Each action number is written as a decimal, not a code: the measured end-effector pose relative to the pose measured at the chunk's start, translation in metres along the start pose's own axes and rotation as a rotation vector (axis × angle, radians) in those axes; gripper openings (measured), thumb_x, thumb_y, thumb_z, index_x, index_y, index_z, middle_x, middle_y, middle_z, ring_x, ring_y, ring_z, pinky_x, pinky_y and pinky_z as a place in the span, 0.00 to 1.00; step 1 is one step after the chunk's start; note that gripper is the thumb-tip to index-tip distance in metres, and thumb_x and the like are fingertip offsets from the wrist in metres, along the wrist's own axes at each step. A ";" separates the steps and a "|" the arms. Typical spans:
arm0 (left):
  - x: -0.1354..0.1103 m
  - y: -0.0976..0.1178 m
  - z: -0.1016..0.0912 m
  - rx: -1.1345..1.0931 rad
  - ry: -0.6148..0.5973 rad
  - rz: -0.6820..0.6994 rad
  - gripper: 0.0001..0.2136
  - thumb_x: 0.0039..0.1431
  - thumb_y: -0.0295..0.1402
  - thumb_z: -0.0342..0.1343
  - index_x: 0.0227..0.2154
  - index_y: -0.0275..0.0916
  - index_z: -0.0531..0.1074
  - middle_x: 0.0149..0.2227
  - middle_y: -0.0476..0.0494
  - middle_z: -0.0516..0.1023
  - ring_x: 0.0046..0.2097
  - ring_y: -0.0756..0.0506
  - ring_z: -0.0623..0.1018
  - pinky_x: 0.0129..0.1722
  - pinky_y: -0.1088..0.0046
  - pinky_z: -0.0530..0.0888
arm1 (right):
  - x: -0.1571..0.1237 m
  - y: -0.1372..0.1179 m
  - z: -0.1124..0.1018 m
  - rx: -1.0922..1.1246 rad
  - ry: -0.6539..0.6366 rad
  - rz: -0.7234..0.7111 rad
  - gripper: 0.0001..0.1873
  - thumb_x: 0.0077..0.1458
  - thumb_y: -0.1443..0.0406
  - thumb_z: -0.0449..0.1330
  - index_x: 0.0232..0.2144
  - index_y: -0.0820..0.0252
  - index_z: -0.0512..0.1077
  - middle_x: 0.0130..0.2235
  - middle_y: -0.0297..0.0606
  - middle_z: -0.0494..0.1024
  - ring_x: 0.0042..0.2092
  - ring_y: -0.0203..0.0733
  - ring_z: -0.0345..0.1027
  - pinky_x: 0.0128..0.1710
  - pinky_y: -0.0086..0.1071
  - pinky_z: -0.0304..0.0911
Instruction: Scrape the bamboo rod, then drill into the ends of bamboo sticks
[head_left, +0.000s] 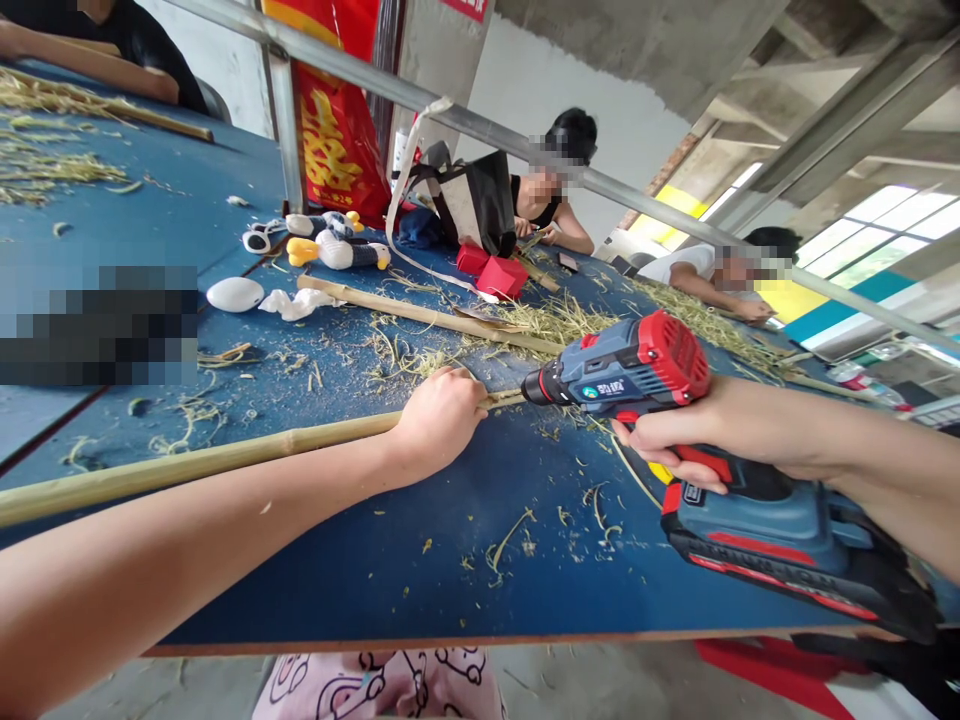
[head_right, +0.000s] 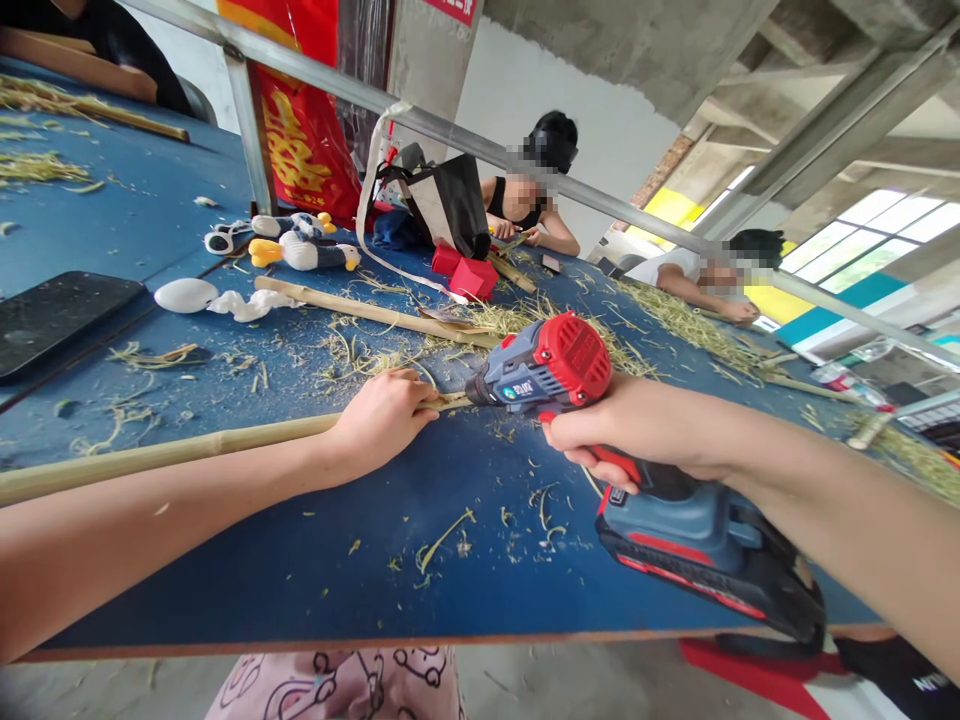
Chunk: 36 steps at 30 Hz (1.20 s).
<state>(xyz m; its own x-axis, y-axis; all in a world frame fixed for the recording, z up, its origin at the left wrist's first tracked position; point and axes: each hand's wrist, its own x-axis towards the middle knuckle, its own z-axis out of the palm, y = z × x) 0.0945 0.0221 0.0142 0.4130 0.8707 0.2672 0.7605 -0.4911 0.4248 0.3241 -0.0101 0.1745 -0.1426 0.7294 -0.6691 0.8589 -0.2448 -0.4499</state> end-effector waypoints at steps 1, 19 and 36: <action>0.000 0.000 0.000 0.006 -0.001 0.004 0.05 0.64 0.30 0.60 0.35 0.36 0.81 0.38 0.40 0.81 0.45 0.41 0.79 0.49 0.65 0.75 | 0.000 0.000 0.000 0.005 0.001 0.005 0.15 0.49 0.60 0.57 0.15 0.56 0.64 0.13 0.31 0.64 0.17 0.32 0.54 0.22 0.30 0.58; -0.001 0.002 -0.005 0.074 -0.029 0.046 0.08 0.66 0.31 0.58 0.36 0.35 0.81 0.38 0.38 0.81 0.44 0.41 0.79 0.49 0.65 0.75 | -0.005 -0.010 0.016 -0.018 0.054 -0.003 0.08 0.51 0.60 0.56 0.28 0.58 0.69 0.14 0.27 0.63 0.19 0.34 0.53 0.25 0.32 0.59; -0.002 -0.003 0.003 0.018 0.016 0.048 0.08 0.66 0.31 0.58 0.39 0.35 0.82 0.40 0.38 0.81 0.46 0.40 0.79 0.49 0.63 0.75 | -0.006 -0.006 0.019 -0.355 0.121 0.009 0.22 0.57 0.57 0.55 0.14 0.56 0.61 0.14 0.32 0.65 0.20 0.35 0.59 0.31 0.34 0.62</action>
<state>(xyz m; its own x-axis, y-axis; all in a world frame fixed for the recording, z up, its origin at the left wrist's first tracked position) 0.0931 0.0214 0.0094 0.4408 0.8456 0.3010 0.7490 -0.5314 0.3959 0.3106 -0.0253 0.1694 -0.0934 0.8034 -0.5880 0.9799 -0.0305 -0.1973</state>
